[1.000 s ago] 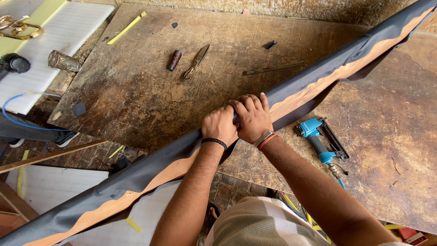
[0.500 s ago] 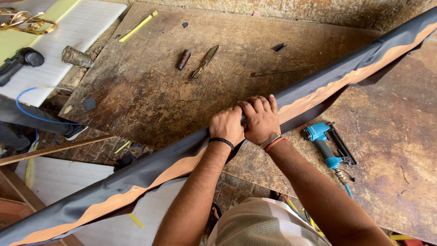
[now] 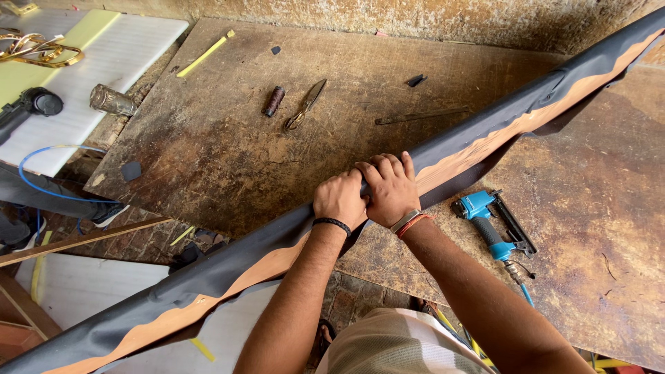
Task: The person cuts dark fabric with shears, trims excess pieces from a long wooden panel, folds the fabric over the panel edges, and uses a pneumatic nail gun to staple the fabric along the panel while pressing it taut with the other hand.
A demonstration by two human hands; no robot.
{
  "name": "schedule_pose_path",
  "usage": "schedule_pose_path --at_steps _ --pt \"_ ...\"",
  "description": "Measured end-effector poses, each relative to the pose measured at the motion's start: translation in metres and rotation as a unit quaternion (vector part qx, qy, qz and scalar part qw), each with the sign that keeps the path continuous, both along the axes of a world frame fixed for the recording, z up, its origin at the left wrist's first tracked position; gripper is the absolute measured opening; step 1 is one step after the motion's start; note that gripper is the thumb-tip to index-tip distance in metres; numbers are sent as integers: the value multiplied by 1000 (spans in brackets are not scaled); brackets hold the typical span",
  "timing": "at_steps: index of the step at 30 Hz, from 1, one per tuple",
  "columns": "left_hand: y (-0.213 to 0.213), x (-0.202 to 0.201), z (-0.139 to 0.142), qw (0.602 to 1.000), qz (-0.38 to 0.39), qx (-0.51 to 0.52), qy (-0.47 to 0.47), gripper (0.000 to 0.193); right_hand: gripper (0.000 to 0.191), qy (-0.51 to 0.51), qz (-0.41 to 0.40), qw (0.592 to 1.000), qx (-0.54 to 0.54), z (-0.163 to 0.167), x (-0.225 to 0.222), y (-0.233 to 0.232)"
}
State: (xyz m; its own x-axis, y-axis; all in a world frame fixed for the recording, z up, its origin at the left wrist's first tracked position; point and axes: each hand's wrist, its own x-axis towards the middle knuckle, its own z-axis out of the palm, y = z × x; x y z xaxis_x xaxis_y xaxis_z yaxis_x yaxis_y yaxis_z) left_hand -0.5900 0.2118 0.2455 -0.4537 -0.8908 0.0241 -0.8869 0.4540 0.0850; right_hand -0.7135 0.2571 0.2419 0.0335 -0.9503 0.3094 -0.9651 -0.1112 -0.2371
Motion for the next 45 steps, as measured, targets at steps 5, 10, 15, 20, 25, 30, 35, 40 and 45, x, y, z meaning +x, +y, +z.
schedule_pose_path --at_steps 5,10,15,20,25,30,35,40,45 --pt "4 0 3 1000 0 4 27 37 74 -8 7 1000 -17 -2 -2 0" --pt "1 29 28 948 53 85 301 52 70 -6 14 999 -46 -4 -2 -2" --pt "-23 115 75 951 81 -165 248 83 75 -21 9 998 -54 -7 -1 -1" --pt "-38 171 93 965 242 -73 65 43 78 -25 3 999 -48 -9 1 -8" --pt "-25 152 58 967 204 7 150 43 77 -9 -5 999 -40 -10 4 -15" --pt "-10 133 28 968 136 -48 204 44 79 -1 -8 1000 -24 -11 7 -18" --pt "-12 122 3 950 135 -17 280 32 79 10 -14 1000 -11 -12 8 -20" --pt "-25 135 -22 883 150 14 445 31 79 5 -8 1000 -17 -14 8 -22" --pt "-28 151 -16 814 102 -5 571 45 79 12 1 999 -42 -16 7 -21"
